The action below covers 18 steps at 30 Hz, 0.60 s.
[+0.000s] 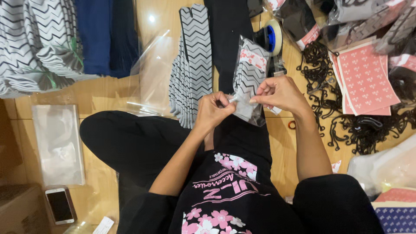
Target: The person packages pairs of socks by attaching a brand label, inserting a plastic hanger through the label and sock, and placing the pair into a clear plastic sleeve.
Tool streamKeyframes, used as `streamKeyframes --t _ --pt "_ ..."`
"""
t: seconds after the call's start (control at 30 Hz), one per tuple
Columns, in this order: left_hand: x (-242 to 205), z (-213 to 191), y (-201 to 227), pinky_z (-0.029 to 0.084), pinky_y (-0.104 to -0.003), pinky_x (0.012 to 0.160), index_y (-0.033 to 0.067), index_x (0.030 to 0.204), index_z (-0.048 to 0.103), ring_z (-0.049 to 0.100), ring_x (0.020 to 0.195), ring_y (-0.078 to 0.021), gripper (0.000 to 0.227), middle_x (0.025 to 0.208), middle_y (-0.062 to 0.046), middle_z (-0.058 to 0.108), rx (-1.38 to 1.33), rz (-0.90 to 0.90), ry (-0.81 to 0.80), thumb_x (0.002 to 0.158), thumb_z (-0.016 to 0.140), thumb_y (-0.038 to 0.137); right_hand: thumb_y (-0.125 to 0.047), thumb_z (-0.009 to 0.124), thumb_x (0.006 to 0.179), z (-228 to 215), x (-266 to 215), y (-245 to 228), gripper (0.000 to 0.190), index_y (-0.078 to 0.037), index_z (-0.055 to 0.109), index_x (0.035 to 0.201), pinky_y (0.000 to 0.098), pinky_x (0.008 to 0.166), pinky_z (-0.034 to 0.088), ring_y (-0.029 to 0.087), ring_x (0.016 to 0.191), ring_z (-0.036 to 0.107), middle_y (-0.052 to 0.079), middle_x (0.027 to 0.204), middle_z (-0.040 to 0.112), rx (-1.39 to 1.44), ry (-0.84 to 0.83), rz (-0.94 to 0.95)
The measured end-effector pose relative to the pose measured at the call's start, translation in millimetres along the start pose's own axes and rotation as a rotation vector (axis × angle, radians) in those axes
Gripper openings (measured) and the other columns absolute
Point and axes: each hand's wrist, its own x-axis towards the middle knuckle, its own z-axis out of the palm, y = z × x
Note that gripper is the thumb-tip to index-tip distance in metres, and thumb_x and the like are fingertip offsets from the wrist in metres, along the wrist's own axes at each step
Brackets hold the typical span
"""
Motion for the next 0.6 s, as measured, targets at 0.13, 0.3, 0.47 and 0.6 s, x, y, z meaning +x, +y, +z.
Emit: streamKeyframes --t 0.13,0.3,0.47,0.6 --pt "2 -8 -6 0.050 -0.021 0.049 0.0078 0.064 0.068 0.058 0.059 -0.0056 0.018 0.083 -0.008 0.078 -0.035 0.003 0.026 0.067 0.084 0.014 0.002 0.086 0.075 5 -8 -11 0.019 0.008 0.072 0.085 0.0283 0.045 0.059 0.020 0.055 0.065 0.017 0.067 0.064 -0.057 0.007 -0.070" --pt "2 -10 1 0.058 -0.027 0.059 0.0050 0.071 0.067 0.070 0.074 -0.0153 0.018 0.092 -0.012 0.079 -0.065 0.068 0.066 0.072 0.084 0.012 0.002 0.081 0.084 12 -9 22 0.012 0.003 0.073 0.092 0.0328 0.061 0.065 0.023 0.074 0.067 0.016 0.083 0.061 -0.023 0.134 -0.120" --pt "6 -21 -2 0.062 -0.037 0.071 0.0001 0.071 0.062 0.071 0.079 -0.0276 0.018 0.092 -0.022 0.075 0.039 0.188 0.055 0.073 0.080 0.001 -0.033 0.090 0.089 -35 52 172 0.026 -0.019 0.078 0.108 0.0248 0.059 0.060 0.016 0.073 0.072 0.001 0.094 0.065 -0.284 0.694 -0.073" --pt "4 -19 12 0.058 -0.031 0.061 0.0024 0.069 0.063 0.068 0.073 -0.0224 0.018 0.090 -0.019 0.075 0.087 0.176 0.044 0.075 0.079 0.006 -0.036 0.092 0.084 -14 79 173 0.020 -0.023 0.082 0.096 0.0319 0.081 0.057 0.021 0.087 0.069 0.002 0.085 0.066 -0.258 0.873 -0.102"
